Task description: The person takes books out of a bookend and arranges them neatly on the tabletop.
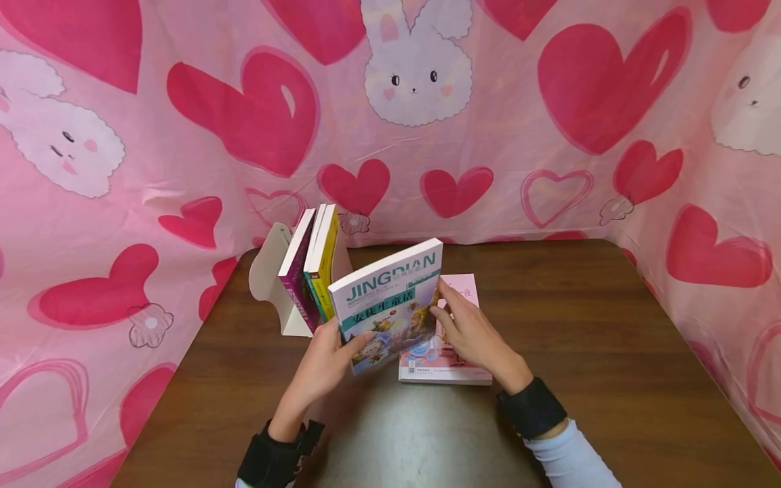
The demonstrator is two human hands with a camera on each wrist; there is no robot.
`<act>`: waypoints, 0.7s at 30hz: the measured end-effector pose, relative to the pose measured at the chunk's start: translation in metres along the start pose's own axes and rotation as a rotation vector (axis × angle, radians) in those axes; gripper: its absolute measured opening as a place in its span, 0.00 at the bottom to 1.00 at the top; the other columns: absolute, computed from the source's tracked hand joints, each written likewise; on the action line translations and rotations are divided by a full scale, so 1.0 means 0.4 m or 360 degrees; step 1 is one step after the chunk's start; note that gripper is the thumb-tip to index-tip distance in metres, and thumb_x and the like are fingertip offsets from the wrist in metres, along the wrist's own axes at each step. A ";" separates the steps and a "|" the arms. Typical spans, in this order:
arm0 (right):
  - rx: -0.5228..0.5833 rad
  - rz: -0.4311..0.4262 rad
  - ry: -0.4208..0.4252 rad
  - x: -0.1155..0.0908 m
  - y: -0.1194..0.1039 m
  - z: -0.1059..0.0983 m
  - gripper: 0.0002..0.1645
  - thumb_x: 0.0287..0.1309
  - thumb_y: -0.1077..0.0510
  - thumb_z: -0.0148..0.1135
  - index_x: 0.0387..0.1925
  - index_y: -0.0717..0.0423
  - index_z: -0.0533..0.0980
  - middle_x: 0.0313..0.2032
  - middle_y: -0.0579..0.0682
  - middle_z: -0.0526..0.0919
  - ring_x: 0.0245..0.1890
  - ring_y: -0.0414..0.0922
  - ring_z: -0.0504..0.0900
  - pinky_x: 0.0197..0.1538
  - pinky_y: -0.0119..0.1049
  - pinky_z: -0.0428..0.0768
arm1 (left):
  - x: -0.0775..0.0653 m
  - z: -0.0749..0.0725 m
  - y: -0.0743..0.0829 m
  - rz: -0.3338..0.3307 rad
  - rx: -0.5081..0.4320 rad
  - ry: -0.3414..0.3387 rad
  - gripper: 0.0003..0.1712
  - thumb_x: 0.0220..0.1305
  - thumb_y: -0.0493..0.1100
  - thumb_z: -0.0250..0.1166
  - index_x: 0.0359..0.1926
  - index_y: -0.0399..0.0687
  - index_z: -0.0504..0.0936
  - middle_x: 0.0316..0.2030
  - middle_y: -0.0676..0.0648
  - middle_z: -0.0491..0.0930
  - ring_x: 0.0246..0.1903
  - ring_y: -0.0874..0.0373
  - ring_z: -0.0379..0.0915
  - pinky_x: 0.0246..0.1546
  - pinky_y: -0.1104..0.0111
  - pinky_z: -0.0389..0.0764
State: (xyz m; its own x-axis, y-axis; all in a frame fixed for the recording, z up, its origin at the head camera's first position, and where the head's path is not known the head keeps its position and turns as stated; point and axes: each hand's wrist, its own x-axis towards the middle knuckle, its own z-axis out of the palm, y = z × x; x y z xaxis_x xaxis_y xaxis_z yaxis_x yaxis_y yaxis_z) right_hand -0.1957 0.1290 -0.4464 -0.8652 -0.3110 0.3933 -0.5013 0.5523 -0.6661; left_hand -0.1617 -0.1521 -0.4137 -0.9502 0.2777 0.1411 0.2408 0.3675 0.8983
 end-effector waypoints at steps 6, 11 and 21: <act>0.0000 -0.0009 0.0028 0.002 0.002 -0.004 0.35 0.73 0.61 0.62 0.76 0.58 0.62 0.53 0.59 0.82 0.40 0.50 0.81 0.42 0.51 0.85 | 0.008 0.007 0.000 0.0026 -0.0019 0.0003 0.36 0.71 0.44 0.69 0.75 0.65 0.65 0.68 0.43 0.79 0.61 0.39 0.80 0.53 0.36 0.82; -0.0010 0.0016 0.0049 0.000 0.004 -0.005 0.33 0.74 0.61 0.61 0.74 0.57 0.63 0.50 0.58 0.82 0.39 0.50 0.81 0.40 0.49 0.85 | 0.013 0.014 -0.004 0.0011 -0.0053 0.0003 0.40 0.71 0.45 0.69 0.76 0.70 0.59 0.70 0.44 0.76 0.63 0.38 0.78 0.54 0.35 0.81; -0.0016 0.0073 0.0052 -0.007 0.007 -0.014 0.34 0.71 0.61 0.64 0.74 0.55 0.65 0.48 0.58 0.84 0.40 0.51 0.81 0.41 0.50 0.86 | 0.025 0.031 0.002 -0.0067 -0.0042 0.0087 0.41 0.71 0.44 0.69 0.77 0.66 0.59 0.69 0.42 0.77 0.62 0.37 0.79 0.55 0.35 0.81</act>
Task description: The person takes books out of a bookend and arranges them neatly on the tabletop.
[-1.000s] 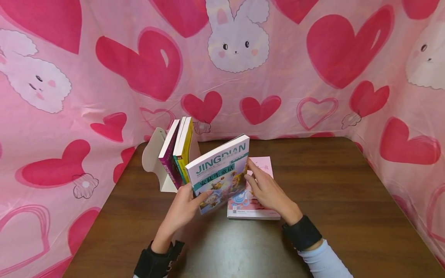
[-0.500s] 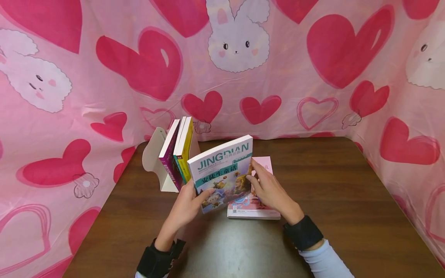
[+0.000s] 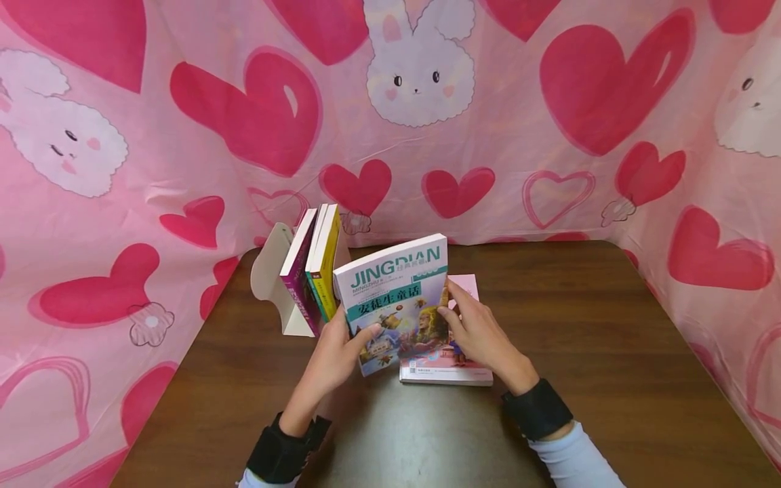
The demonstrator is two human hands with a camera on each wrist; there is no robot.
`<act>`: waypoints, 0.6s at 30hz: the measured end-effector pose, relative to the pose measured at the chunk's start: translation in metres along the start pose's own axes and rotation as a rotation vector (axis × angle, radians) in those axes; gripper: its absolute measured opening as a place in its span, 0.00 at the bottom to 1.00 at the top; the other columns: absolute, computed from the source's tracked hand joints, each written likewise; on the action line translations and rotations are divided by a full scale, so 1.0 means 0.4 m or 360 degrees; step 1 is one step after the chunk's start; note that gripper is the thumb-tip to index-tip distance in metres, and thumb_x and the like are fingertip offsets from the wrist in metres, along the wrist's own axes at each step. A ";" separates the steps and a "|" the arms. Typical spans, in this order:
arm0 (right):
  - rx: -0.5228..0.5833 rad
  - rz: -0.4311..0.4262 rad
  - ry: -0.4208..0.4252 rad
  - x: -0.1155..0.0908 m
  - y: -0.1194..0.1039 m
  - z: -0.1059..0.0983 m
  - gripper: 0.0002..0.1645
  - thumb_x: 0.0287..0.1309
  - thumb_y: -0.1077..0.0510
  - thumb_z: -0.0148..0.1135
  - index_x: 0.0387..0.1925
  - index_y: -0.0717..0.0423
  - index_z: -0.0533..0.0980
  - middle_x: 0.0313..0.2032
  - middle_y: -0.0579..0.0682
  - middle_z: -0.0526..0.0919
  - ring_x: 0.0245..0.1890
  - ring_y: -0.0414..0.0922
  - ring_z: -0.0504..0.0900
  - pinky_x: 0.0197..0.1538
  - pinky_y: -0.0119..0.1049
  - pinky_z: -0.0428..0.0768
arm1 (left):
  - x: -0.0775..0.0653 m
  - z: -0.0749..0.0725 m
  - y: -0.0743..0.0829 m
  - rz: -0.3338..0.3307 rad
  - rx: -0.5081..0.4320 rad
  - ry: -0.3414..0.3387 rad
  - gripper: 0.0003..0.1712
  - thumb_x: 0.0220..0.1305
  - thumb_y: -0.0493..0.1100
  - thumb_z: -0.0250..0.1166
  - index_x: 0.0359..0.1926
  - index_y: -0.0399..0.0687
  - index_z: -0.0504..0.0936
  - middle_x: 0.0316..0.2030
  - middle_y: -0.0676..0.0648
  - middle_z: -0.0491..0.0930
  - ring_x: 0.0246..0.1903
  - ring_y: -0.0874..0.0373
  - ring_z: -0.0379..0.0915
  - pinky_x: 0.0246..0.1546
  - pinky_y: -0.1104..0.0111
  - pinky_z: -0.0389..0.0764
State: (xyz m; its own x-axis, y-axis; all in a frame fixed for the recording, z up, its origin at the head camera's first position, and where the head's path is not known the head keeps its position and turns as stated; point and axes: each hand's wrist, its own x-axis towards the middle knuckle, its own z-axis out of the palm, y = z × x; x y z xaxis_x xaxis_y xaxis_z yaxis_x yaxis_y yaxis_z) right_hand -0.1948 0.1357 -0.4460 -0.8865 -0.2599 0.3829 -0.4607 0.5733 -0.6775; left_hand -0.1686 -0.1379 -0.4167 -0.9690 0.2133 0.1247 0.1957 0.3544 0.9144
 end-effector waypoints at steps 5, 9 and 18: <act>-0.0013 0.0021 -0.0017 -0.002 -0.002 -0.004 0.33 0.71 0.61 0.64 0.74 0.56 0.65 0.47 0.57 0.83 0.37 0.50 0.80 0.38 0.48 0.85 | 0.007 0.015 -0.002 -0.0009 0.0015 0.0078 0.39 0.72 0.42 0.68 0.76 0.56 0.56 0.67 0.37 0.77 0.59 0.37 0.81 0.55 0.34 0.81; -0.0025 0.0051 -0.0031 -0.004 -0.003 -0.010 0.34 0.72 0.60 0.64 0.74 0.57 0.64 0.48 0.58 0.83 0.39 0.51 0.80 0.42 0.51 0.86 | 0.014 0.025 -0.001 -0.0035 0.0041 0.0084 0.36 0.74 0.44 0.66 0.73 0.55 0.56 0.65 0.38 0.78 0.58 0.40 0.82 0.54 0.35 0.83; -0.0024 0.0081 -0.0049 -0.009 0.005 -0.023 0.35 0.72 0.61 0.63 0.75 0.56 0.63 0.46 0.57 0.83 0.34 0.50 0.79 0.38 0.47 0.84 | 0.032 0.021 0.011 -0.0037 0.0151 -0.0067 0.36 0.74 0.39 0.64 0.73 0.51 0.52 0.65 0.37 0.76 0.59 0.39 0.80 0.57 0.35 0.81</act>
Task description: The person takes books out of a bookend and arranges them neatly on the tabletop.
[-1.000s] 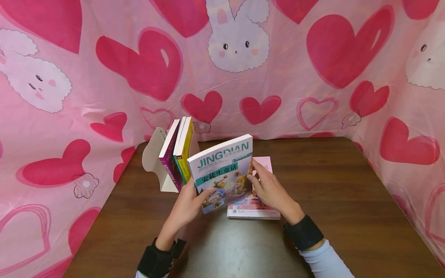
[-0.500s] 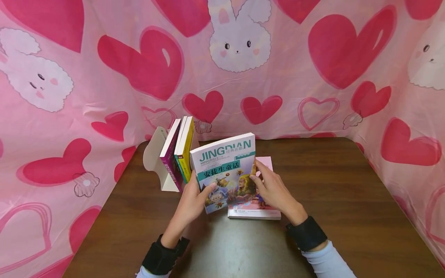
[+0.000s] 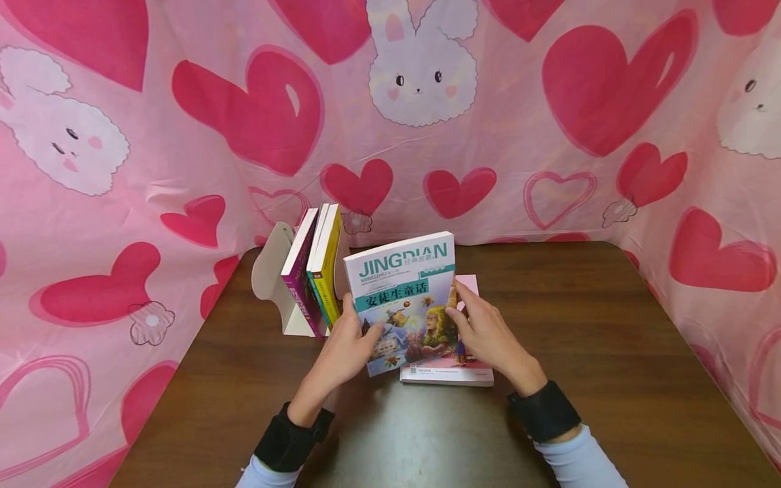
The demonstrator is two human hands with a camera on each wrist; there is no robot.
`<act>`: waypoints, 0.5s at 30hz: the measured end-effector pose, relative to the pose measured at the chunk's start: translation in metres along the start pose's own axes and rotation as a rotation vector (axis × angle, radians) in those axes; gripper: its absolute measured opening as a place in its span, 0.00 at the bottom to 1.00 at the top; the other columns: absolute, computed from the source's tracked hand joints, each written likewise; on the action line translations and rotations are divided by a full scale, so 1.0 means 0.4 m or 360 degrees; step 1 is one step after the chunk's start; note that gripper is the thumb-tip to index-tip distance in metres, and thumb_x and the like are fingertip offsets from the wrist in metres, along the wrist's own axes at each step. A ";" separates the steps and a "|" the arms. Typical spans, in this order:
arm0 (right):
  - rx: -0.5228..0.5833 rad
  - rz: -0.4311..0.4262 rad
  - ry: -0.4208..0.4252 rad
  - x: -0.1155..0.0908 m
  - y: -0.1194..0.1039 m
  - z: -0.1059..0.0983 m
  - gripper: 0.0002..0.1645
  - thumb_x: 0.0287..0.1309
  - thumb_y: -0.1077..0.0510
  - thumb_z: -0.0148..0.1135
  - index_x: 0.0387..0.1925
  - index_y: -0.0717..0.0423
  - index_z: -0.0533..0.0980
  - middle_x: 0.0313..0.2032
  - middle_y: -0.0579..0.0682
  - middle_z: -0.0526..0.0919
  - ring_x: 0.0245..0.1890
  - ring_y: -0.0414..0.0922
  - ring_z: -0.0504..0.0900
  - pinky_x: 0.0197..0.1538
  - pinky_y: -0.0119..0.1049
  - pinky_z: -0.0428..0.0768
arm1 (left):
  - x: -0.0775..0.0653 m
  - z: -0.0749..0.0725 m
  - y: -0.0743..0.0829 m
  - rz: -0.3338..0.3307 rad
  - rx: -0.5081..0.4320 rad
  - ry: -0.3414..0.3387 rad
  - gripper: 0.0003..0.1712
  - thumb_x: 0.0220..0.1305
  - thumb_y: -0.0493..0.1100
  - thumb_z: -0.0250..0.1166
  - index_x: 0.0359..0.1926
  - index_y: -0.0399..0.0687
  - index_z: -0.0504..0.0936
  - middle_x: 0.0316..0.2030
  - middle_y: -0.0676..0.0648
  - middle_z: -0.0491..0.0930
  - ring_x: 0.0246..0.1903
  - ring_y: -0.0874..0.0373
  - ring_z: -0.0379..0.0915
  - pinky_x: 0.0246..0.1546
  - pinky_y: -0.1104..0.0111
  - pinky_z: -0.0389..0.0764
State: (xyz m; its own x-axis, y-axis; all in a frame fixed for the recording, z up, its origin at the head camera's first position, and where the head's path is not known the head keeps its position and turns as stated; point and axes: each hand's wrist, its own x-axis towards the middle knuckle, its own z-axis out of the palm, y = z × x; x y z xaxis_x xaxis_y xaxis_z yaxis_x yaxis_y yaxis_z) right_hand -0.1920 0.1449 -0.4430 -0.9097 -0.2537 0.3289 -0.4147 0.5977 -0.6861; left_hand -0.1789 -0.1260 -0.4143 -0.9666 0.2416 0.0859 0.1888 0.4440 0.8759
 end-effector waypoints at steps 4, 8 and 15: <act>-0.0011 0.0010 -0.0011 -0.004 0.004 -0.005 0.35 0.72 0.61 0.63 0.75 0.57 0.63 0.45 0.57 0.83 0.34 0.49 0.78 0.38 0.46 0.83 | 0.003 -0.004 0.003 -0.0006 0.0041 -0.0072 0.36 0.75 0.39 0.61 0.73 0.50 0.51 0.66 0.38 0.74 0.60 0.40 0.79 0.60 0.36 0.80; -0.0013 0.0025 -0.0042 -0.006 0.005 -0.011 0.35 0.73 0.61 0.62 0.76 0.58 0.62 0.44 0.57 0.83 0.33 0.49 0.78 0.37 0.46 0.82 | 0.003 -0.007 0.008 -0.0027 0.0070 -0.0115 0.34 0.76 0.40 0.59 0.73 0.48 0.51 0.66 0.37 0.73 0.60 0.41 0.78 0.61 0.36 0.79; 0.0023 0.0117 -0.0103 -0.006 0.000 -0.024 0.36 0.72 0.60 0.64 0.75 0.57 0.61 0.46 0.57 0.82 0.34 0.50 0.78 0.36 0.45 0.83 | 0.011 -0.010 0.012 0.0002 0.0062 -0.0162 0.34 0.77 0.40 0.59 0.73 0.46 0.50 0.67 0.35 0.72 0.60 0.39 0.79 0.60 0.36 0.79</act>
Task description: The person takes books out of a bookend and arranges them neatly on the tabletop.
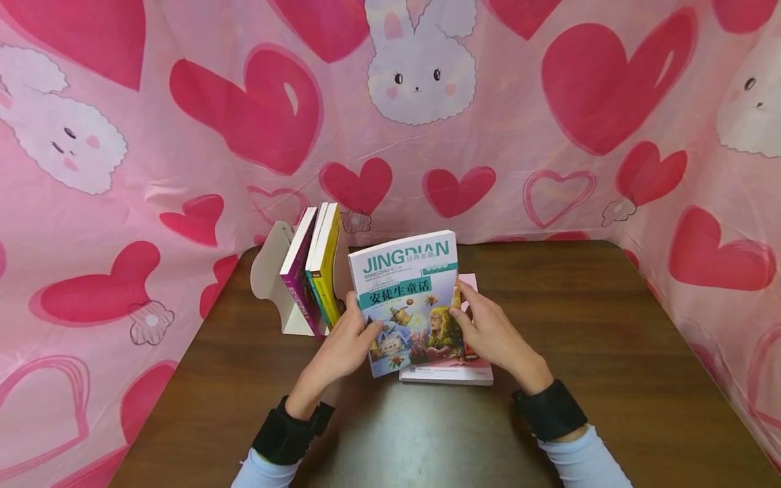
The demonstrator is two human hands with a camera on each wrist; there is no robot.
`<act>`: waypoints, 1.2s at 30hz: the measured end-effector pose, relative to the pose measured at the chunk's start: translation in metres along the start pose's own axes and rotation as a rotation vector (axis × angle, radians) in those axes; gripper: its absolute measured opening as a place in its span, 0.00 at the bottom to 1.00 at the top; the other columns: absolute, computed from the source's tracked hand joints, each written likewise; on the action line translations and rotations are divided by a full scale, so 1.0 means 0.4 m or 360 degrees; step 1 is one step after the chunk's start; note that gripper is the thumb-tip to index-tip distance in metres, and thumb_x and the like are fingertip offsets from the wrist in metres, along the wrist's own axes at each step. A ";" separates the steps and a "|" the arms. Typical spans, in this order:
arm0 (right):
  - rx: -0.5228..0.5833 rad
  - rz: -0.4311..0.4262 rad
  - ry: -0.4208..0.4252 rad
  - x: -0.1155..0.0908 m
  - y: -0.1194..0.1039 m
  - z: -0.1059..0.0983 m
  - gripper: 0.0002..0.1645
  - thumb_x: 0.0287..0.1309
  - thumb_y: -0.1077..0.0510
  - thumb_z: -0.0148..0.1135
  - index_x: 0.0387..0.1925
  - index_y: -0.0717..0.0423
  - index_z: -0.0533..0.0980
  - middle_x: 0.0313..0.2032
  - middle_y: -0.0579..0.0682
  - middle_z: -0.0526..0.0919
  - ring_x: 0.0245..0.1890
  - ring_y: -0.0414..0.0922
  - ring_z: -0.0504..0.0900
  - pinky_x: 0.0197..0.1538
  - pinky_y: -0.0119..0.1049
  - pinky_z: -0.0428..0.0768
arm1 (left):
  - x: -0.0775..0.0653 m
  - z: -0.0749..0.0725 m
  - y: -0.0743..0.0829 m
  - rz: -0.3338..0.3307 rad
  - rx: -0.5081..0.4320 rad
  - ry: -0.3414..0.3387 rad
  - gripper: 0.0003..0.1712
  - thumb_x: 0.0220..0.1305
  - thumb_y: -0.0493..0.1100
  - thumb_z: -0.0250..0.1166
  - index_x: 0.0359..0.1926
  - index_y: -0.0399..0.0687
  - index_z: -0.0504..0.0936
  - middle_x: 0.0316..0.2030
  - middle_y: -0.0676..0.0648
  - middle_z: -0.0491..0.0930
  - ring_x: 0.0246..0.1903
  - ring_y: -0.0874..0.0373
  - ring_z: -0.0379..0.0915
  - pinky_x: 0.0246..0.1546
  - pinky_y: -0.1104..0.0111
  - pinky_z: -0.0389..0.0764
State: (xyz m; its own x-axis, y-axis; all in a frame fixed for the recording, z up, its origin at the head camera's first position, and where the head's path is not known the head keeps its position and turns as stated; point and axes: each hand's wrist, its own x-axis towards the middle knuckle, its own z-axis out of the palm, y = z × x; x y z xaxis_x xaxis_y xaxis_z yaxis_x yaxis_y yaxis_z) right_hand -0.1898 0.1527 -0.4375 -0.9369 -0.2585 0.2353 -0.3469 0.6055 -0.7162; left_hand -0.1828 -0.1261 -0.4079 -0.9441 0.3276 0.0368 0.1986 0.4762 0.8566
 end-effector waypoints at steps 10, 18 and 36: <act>-0.0009 0.0016 -0.0005 0.005 0.003 -0.014 0.39 0.67 0.56 0.69 0.74 0.55 0.63 0.45 0.55 0.81 0.31 0.48 0.77 0.30 0.42 0.82 | 0.017 0.003 0.004 0.0035 0.0042 0.0098 0.29 0.76 0.39 0.61 0.69 0.44 0.57 0.61 0.36 0.76 0.54 0.42 0.80 0.58 0.41 0.83; -0.0035 0.0052 -0.0005 0.001 0.008 -0.024 0.40 0.67 0.55 0.69 0.74 0.59 0.63 0.40 0.54 0.81 0.31 0.48 0.77 0.28 0.41 0.82 | 0.028 0.018 0.000 0.0019 0.0077 0.0175 0.28 0.76 0.38 0.62 0.69 0.41 0.61 0.58 0.35 0.79 0.49 0.43 0.80 0.54 0.44 0.85; -0.0022 0.0236 -0.0061 -0.003 0.025 -0.045 0.44 0.66 0.55 0.69 0.74 0.66 0.59 0.55 0.65 0.84 0.46 0.53 0.85 0.53 0.57 0.88 | 0.082 0.066 -0.018 0.0061 0.0129 0.0298 0.35 0.72 0.36 0.67 0.74 0.35 0.63 0.52 0.33 0.83 0.44 0.44 0.81 0.47 0.47 0.87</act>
State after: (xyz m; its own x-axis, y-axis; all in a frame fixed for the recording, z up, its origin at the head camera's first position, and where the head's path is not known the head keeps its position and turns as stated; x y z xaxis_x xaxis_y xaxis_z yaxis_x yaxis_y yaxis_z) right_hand -0.1928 0.1726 -0.4334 -0.9758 -0.1936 0.1021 -0.2055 0.6496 -0.7320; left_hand -0.2084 -0.0972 -0.4266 -0.9663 0.1932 0.1699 0.2488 0.5331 0.8087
